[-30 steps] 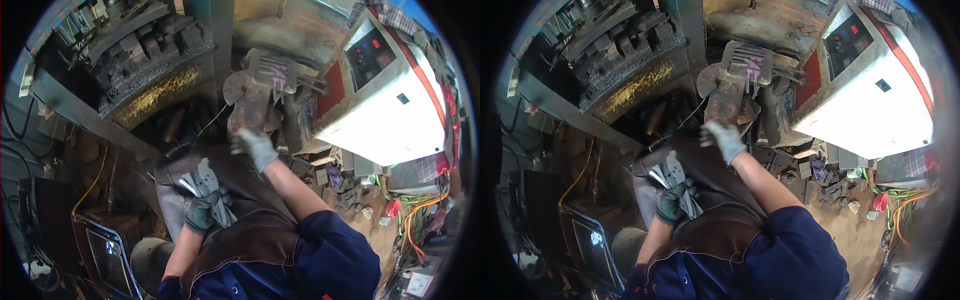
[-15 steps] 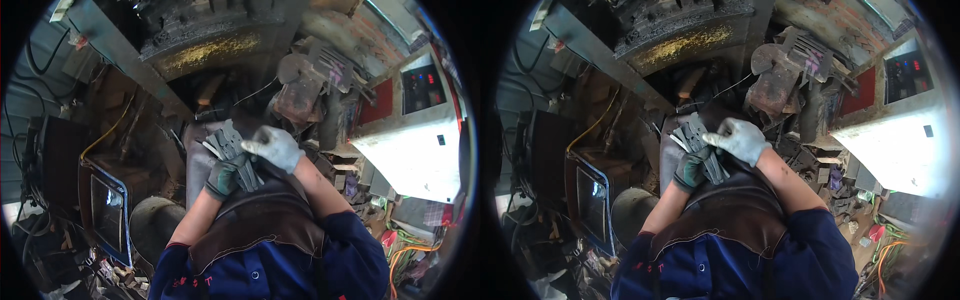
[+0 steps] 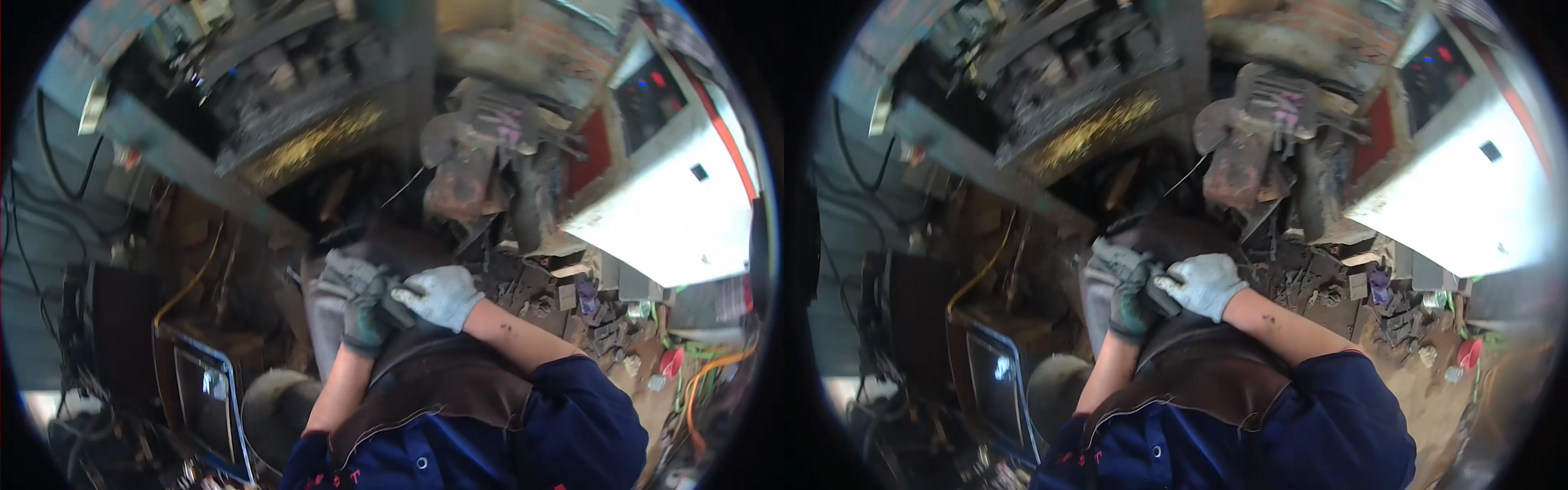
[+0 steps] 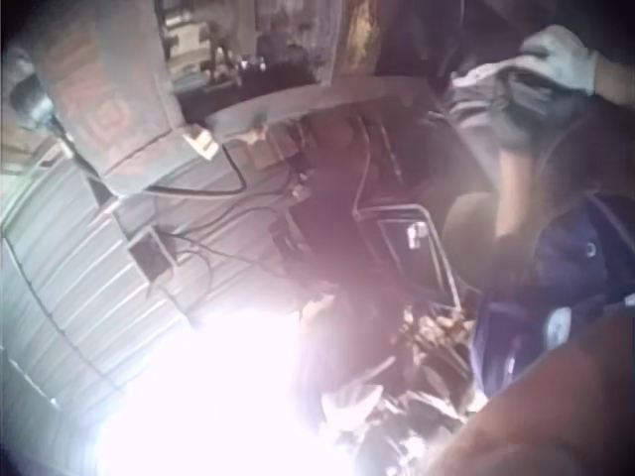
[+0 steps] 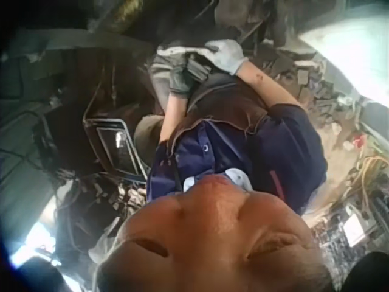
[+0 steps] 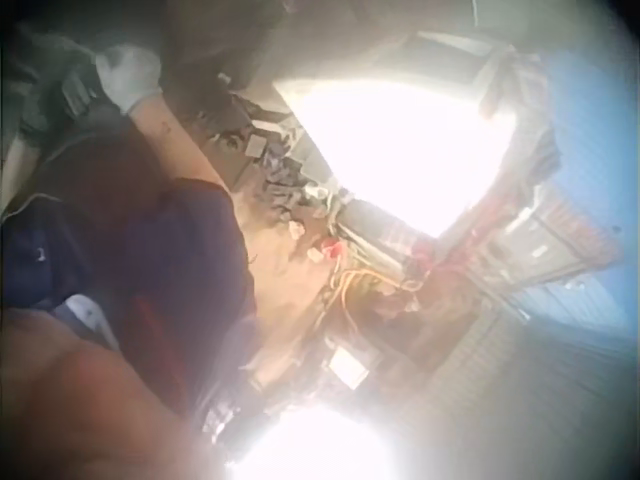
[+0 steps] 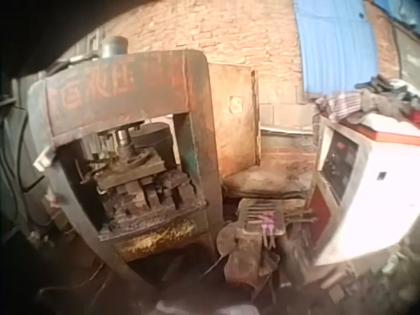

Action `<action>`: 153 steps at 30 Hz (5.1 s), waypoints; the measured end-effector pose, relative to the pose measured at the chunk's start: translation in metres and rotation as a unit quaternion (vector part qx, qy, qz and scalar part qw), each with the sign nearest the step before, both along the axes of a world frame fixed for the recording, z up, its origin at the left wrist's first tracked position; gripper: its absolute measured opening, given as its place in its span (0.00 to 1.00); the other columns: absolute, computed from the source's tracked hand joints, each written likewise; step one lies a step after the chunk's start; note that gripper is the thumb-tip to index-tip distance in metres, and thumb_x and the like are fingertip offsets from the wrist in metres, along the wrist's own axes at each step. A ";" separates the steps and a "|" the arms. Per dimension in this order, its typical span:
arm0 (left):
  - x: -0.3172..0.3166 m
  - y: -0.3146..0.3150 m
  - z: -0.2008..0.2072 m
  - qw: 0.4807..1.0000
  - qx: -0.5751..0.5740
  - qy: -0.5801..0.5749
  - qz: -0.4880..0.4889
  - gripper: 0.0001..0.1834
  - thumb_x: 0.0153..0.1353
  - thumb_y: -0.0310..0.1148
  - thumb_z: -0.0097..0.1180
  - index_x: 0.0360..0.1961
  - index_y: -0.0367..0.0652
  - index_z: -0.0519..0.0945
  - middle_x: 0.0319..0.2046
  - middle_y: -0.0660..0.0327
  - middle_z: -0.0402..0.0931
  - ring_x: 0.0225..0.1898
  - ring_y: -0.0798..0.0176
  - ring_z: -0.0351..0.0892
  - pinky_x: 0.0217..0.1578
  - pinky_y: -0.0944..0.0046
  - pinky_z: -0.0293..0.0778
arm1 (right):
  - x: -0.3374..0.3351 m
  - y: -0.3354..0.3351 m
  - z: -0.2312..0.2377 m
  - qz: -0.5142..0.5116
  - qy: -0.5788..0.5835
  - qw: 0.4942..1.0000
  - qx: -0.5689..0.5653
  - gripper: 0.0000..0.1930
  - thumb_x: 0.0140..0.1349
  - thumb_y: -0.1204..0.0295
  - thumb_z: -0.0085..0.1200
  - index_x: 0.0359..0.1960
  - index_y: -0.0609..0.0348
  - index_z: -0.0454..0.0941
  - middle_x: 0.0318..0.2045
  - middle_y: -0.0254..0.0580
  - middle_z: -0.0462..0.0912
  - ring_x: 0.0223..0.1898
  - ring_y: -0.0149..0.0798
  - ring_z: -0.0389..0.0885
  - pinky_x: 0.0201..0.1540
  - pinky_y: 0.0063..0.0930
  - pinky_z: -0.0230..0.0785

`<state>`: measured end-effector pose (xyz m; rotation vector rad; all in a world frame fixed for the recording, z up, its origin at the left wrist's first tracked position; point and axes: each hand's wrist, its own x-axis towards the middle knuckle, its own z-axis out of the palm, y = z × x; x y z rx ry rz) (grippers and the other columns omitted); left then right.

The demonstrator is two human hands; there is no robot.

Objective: The person gathers metal blanks from a bucket by hand, then repeatedly retrieves heated metal pieces from a heating rack and inserts them into a forging press machine.

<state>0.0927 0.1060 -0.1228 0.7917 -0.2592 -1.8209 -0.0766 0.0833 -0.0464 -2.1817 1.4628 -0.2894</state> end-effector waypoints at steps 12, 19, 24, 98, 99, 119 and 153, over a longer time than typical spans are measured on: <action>0.032 -0.001 -0.010 0.996 -0.020 0.091 0.015 0.18 0.61 0.25 0.55 0.51 0.52 0.72 0.39 0.65 0.75 0.41 0.61 0.75 0.45 0.60 0.75 | -0.088 -0.048 -0.034 -0.364 -0.721 0.571 0.144 0.11 0.64 0.74 0.52 0.47 0.66 0.77 0.32 0.41 0.81 0.27 0.33 0.80 0.31 0.25 0.77; 0.033 -0.001 -0.020 0.997 0.001 0.071 -0.015 0.20 0.59 0.23 0.56 0.51 0.52 0.72 0.39 0.63 0.76 0.40 0.59 0.76 0.42 0.59 0.76 | -0.103 -0.093 -0.073 -0.383 -0.770 0.507 0.050 0.15 0.63 0.81 0.48 0.51 0.69 0.72 0.45 0.50 0.77 0.48 0.46 0.77 0.50 0.42 0.77; 0.033 -0.002 -0.020 0.997 0.021 0.075 -0.004 0.20 0.57 0.21 0.56 0.50 0.51 0.72 0.39 0.61 0.77 0.39 0.57 0.77 0.41 0.58 0.77 | -0.096 -0.123 -0.074 -0.405 -0.756 0.510 0.064 0.13 0.65 0.79 0.47 0.50 0.67 0.73 0.44 0.50 0.78 0.42 0.45 0.81 0.43 0.35 0.82; 0.031 -0.008 -0.027 0.990 -0.036 0.140 0.007 0.10 0.65 0.32 0.52 0.47 0.47 0.72 0.40 0.62 0.73 0.43 0.61 0.74 0.46 0.60 0.73 | 0.028 -0.031 -0.018 -0.016 -0.116 0.993 -0.015 0.14 0.60 0.57 0.55 0.26 0.51 0.82 0.20 0.41 0.80 0.21 0.40 0.79 0.26 0.33 0.71; 0.032 -0.008 -0.025 0.989 -0.038 0.143 -0.001 0.09 0.65 0.33 0.52 0.46 0.47 0.72 0.38 0.63 0.73 0.41 0.62 0.74 0.45 0.61 0.73 | 0.021 -0.033 -0.016 -0.065 -0.196 0.977 0.049 0.13 0.61 0.59 0.56 0.26 0.54 0.82 0.18 0.40 0.80 0.18 0.36 0.77 0.24 0.29 0.69; 0.019 -0.015 -0.010 0.992 0.000 0.127 0.006 0.12 0.63 0.25 0.52 0.46 0.52 0.71 0.37 0.65 0.72 0.40 0.62 0.72 0.46 0.60 0.72 | -0.137 -0.110 -0.080 -0.473 -0.708 0.515 0.101 0.07 0.62 0.73 0.54 0.38 0.64 0.77 0.31 0.43 0.79 0.30 0.40 0.80 0.32 0.31 0.81; 0.047 -0.012 -0.052 0.975 -0.141 0.138 -0.101 0.13 0.62 0.27 0.49 0.48 0.41 0.71 0.40 0.59 0.74 0.43 0.59 0.75 0.46 0.60 0.73 | 0.167 -0.087 0.091 0.256 -0.533 0.747 0.303 0.18 0.64 0.68 0.55 0.54 0.59 0.71 0.45 0.46 0.79 0.44 0.37 0.80 0.41 0.30 0.78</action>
